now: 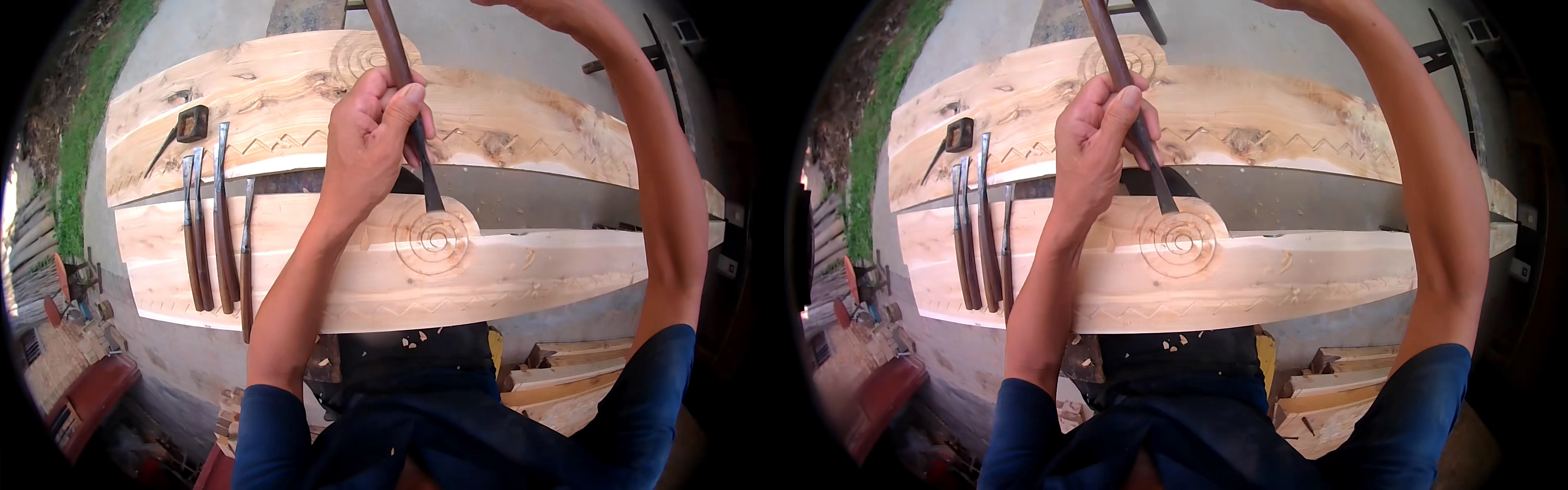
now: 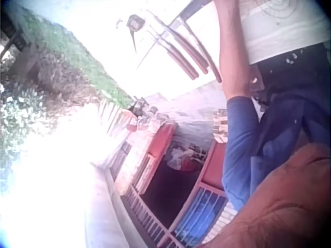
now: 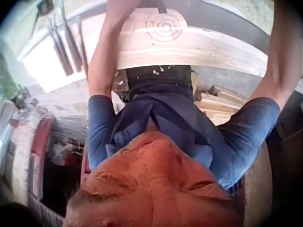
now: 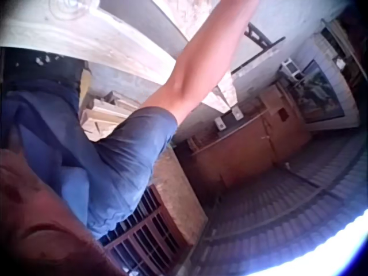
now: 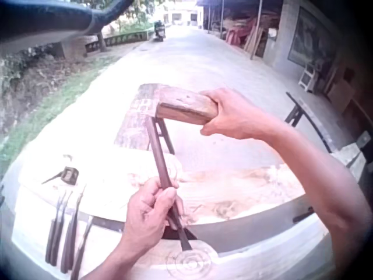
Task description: The person carves decorative spiral designs into a long wooden plank using a chisel and a wooden mallet, striking the chisel to remove small wood chips.
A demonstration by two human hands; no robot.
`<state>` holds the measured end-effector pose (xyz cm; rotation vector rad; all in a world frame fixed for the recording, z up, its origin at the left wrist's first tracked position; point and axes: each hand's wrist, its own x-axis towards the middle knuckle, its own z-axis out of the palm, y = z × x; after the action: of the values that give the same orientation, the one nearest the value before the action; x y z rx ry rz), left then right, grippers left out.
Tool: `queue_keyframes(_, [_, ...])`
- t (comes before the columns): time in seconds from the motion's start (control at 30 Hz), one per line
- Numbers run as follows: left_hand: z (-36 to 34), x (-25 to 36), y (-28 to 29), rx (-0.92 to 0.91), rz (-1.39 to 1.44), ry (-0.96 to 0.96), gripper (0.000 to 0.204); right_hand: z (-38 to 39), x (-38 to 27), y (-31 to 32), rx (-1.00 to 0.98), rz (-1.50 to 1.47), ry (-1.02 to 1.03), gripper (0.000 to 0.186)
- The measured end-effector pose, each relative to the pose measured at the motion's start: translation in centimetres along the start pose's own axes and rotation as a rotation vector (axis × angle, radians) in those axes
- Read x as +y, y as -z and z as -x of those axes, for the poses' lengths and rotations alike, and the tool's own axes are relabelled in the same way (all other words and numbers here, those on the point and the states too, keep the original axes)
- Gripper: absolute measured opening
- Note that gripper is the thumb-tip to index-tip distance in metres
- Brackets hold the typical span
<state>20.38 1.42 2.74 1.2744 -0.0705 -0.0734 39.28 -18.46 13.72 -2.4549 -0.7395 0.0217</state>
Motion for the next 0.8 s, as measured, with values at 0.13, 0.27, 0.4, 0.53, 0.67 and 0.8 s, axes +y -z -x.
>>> queue_keyframes(0.13, [-0.9,-2.2,0.7,0.191,-0.133,0.03,0.037,1.1,1.9,-0.7,-0.052,0.052,-0.057,0.065])
queue_keyframes(0.27, [-1.0,-2.8,0.1,0.198,-0.232,0.06,0.037,1.7,3.1,-1.9,-0.072,-0.063,-0.116,0.066])
queue_keyframes(0.4, [-0.6,-2.8,-0.3,0.173,-0.291,0.076,0.036,1.1,4.1,-3.0,-0.086,-0.029,-0.098,0.065])
queue_keyframes(0.53, [-0.7,-2.8,-0.5,0.167,-0.287,0.082,0.035,0.2,4.6,-3.7,-0.075,-0.004,-0.057,0.062])
queue_keyframes(0.67, [-1.0,-2.8,-0.9,0.205,-0.318,0.038,0.028,-0.1,3.8,-3.8,-0.093,-0.023,-0.071,0.06])
queue_keyframes(0.8, [-1.3,-2.8,-0.6,0.145,-0.37,0.084,0.032,-0.7,3.6,-3.8,-0.088,0.002,-0.067,0.059])
